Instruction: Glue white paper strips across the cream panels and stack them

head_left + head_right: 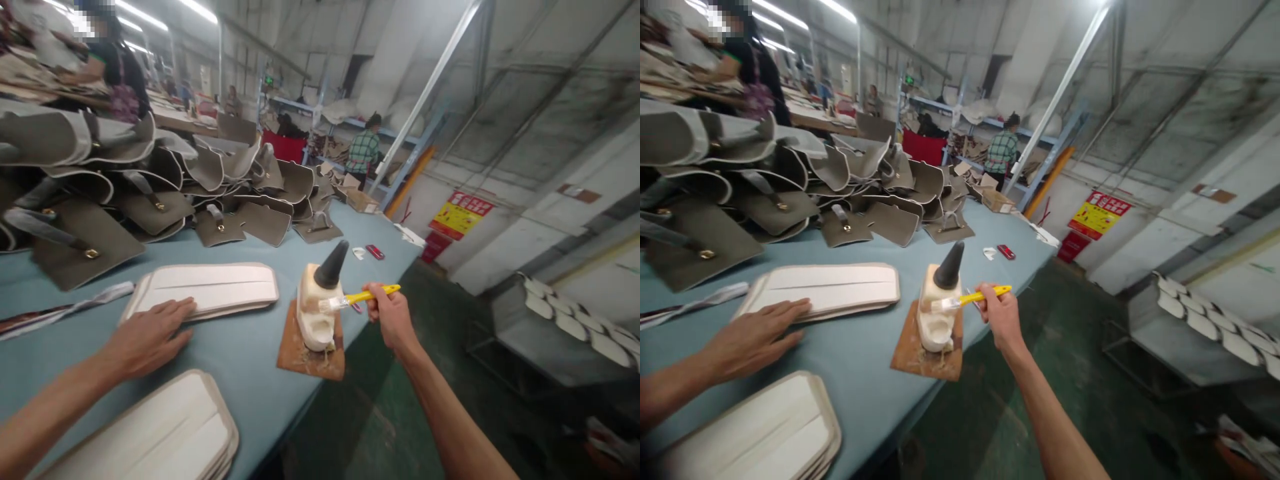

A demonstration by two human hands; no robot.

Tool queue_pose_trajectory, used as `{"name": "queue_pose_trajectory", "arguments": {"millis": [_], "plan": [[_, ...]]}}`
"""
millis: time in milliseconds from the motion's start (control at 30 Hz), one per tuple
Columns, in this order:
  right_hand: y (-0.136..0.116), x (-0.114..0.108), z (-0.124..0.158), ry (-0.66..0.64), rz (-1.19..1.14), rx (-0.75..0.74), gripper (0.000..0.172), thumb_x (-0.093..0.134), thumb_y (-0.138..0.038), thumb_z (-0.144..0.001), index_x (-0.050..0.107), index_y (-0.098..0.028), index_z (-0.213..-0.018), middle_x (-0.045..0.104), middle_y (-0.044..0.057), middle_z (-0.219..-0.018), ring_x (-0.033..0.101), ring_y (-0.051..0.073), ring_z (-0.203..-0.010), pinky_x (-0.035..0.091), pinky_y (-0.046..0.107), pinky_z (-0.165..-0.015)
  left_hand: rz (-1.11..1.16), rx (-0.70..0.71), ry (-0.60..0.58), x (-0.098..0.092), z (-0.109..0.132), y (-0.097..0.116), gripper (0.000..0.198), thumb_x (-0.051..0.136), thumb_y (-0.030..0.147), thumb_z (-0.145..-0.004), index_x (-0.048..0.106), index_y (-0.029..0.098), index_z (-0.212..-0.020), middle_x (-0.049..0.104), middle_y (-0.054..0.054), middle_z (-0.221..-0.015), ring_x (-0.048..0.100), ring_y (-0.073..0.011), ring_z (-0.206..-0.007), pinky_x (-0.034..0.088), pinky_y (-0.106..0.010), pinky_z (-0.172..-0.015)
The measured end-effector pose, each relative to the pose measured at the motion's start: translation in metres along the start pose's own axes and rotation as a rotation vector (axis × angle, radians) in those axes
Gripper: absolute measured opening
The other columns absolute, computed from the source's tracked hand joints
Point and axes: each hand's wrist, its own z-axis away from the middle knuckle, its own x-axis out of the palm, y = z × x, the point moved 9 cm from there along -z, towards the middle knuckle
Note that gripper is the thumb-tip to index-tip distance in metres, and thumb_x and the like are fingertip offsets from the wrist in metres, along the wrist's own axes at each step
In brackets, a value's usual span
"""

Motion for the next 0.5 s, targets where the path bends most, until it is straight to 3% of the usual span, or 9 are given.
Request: {"name": "queue_pose_trajectory", "arguments": {"millis": [67, 167, 333, 500], "plan": [[0.009, -0.016, 0.003, 0.016, 0.04, 0.008, 0.049, 0.071, -0.065, -0.076, 0.06, -0.018, -0.073, 0.043, -0.008, -0.049, 0.034, 0.007, -0.039, 0.027, 0.02, -0.037, -0.023, 0.01, 0.017, 0.003, -0.001, -0.001, 0.06, 0.027, 0.036, -0.099, 0.043, 0.014, -0.152, 0.044, -0.007, -0.164, 0.041, -0.0263, -0.15, 0.029, -0.046, -0.123], [0.023, -0.022, 0.01, 0.01, 0.108, 0.008, 0.047, 0.069, -0.063, -0.08, 0.062, -0.017, -0.072, 0.043, -0.007, -0.05, 0.034, 0.008, -0.04, 0.026, 0.022, -0.038, -0.062, 0.012, 0.008, 0.001, 0.001, 0.001, 0.06, 0.029, 0.037, -0.098, 0.042, 0.014, -0.152, 0.044, -0.006, -0.165, 0.04, -0.0241, -0.15, 0.029, -0.042, -0.122], [0.034, -0.011, 0.019, 0.01, 0.255, -0.019, 0.044, 0.066, -0.058, -0.085, 0.066, -0.017, -0.071, 0.051, -0.003, -0.051, 0.044, 0.012, -0.046, 0.033, 0.024, -0.045, -0.121, -0.012, -0.036, -0.01, 0.005, 0.011, 0.06, 0.029, 0.035, -0.099, 0.04, 0.014, -0.154, 0.041, -0.004, -0.166, 0.039, -0.0225, -0.151, 0.028, -0.039, -0.122], [0.024, 0.004, 0.032, 0.011, 0.57, -0.172, 0.041, 0.057, -0.052, -0.089, 0.071, -0.017, -0.074, 0.059, 0.0, -0.052, 0.053, 0.015, -0.048, 0.035, 0.026, -0.052, -0.17, -0.026, -0.157, -0.01, 0.005, 0.017, 0.066, 0.037, 0.037, -0.097, 0.037, 0.011, -0.158, 0.035, -0.008, -0.169, 0.036, -0.0274, -0.154, 0.028, -0.039, -0.125]]}}
